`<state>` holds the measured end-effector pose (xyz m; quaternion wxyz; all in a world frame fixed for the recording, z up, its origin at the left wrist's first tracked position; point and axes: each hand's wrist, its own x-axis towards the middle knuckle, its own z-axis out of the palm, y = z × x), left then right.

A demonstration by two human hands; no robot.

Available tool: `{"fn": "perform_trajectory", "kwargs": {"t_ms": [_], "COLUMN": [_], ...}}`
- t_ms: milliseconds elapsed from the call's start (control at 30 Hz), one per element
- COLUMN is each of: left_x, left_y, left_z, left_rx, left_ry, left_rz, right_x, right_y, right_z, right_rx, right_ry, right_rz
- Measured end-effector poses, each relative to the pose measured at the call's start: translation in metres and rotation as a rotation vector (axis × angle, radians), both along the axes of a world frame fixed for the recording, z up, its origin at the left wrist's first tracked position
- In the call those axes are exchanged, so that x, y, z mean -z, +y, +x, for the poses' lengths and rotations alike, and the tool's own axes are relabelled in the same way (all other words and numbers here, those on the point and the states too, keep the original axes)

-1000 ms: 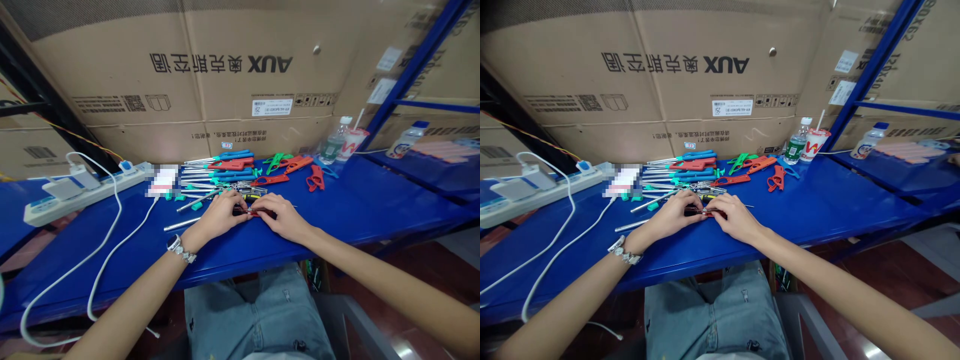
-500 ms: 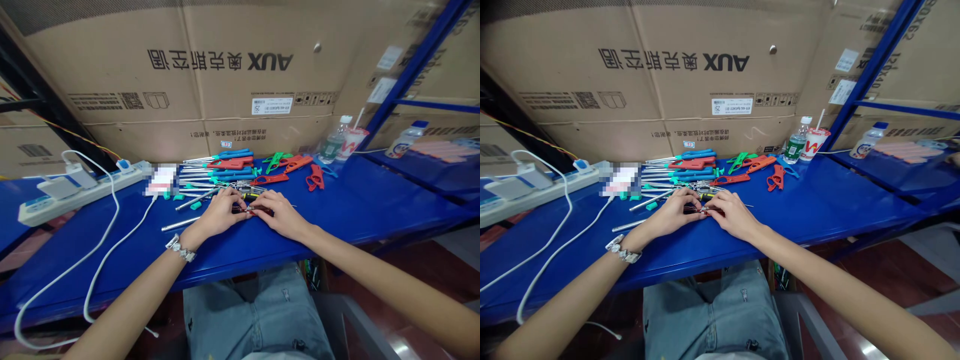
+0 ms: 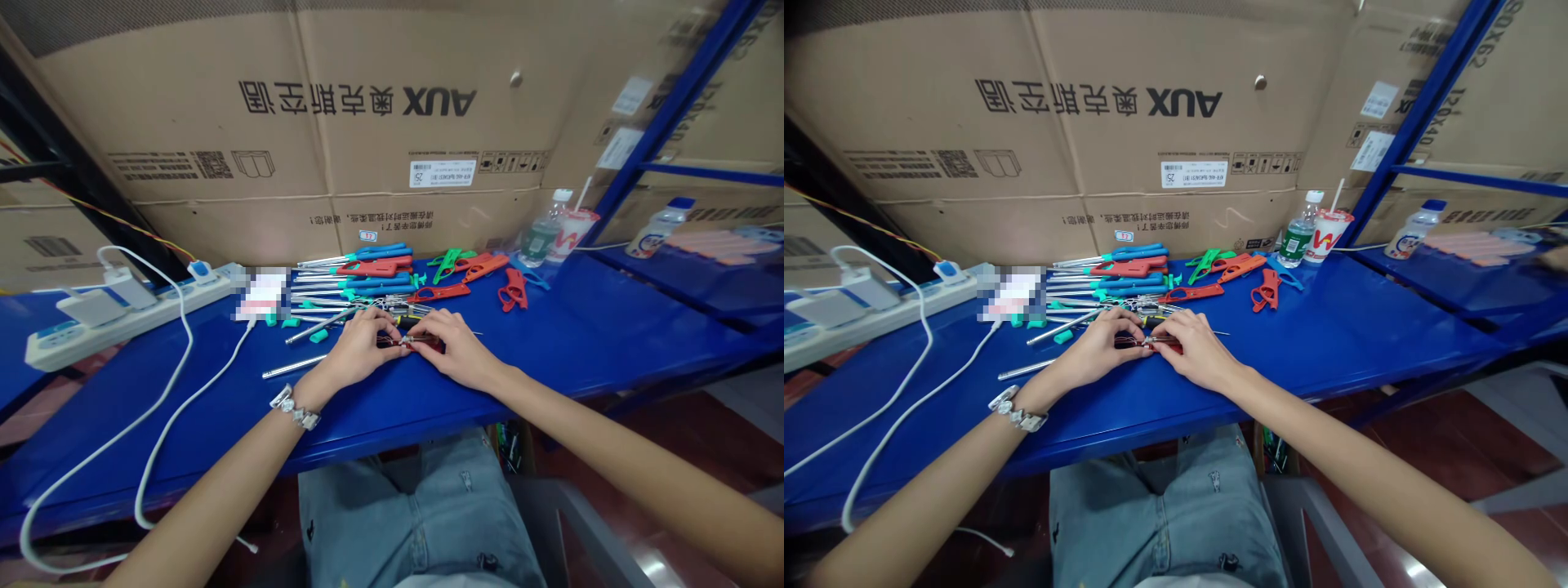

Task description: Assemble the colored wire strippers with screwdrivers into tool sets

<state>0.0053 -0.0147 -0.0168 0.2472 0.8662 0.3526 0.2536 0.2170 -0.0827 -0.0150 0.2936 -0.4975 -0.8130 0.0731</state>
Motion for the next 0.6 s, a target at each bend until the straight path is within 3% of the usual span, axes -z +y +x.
{"fn": "perform_trajectory", "kwargs": {"t_ms": [367,600], "left_x": [0.003,-0.0033], "left_y": [-0.0013,-0.0054], "left_z": [-0.0023,-0.0036], "left_rx": [0.033,0.042], "left_ry": [-0.005,-0.052], "left_rz": [0.064,0.107], "right_x": [-0.0019,-0.0013], "right_y": [0.0033,0.0025], "right_z": [0.0033,0.0034], "right_rx": [-0.012,-0.02], "right_ry": [0.043,0.119], "right_rz": [0.013,0.023]}}
